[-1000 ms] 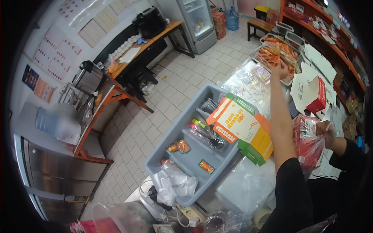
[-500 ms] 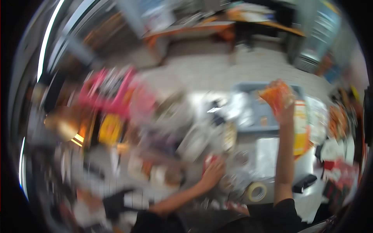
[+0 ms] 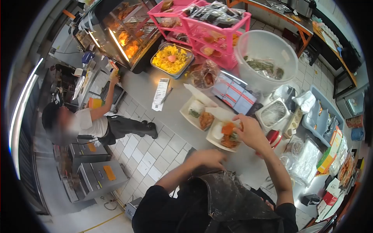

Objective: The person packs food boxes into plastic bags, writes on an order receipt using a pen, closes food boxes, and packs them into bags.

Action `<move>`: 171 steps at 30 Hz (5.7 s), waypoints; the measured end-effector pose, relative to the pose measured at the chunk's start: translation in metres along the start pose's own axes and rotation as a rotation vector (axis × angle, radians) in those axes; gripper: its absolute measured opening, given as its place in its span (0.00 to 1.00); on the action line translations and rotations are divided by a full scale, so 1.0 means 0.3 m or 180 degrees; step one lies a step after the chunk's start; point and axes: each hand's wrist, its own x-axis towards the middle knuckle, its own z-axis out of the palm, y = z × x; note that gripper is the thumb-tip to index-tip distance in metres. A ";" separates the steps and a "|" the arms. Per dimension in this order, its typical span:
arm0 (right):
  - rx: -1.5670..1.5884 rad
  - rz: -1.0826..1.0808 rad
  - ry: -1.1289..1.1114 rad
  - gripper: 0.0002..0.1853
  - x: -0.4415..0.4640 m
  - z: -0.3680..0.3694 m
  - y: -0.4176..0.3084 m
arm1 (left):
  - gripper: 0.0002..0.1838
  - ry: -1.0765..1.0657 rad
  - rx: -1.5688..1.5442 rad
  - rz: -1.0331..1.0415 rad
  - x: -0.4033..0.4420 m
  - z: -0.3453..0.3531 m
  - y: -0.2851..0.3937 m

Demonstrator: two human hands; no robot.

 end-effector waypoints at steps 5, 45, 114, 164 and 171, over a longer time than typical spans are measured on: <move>0.0742 -0.0598 0.0215 0.23 0.165 0.184 -0.214 | 0.21 0.3411 0.0815 -0.1689 -0.130 -0.278 -0.511; 0.0811 0.2014 0.2832 0.30 -0.291 0.800 0.193 | 0.22 0.2157 -0.1337 0.0492 0.268 -0.048 -0.478; 0.1486 0.2631 0.2423 0.17 -0.579 0.397 0.196 | 0.12 0.2464 0.0287 0.1778 0.326 0.089 -0.185; -0.0727 0.1777 0.0825 0.50 0.182 0.900 0.001 | 0.37 0.1984 -0.2010 0.0298 -0.115 -0.351 -0.970; -0.1276 0.0594 -0.0421 0.49 0.236 0.629 -0.070 | 0.54 0.1234 0.1276 0.1090 -0.103 -0.475 -0.811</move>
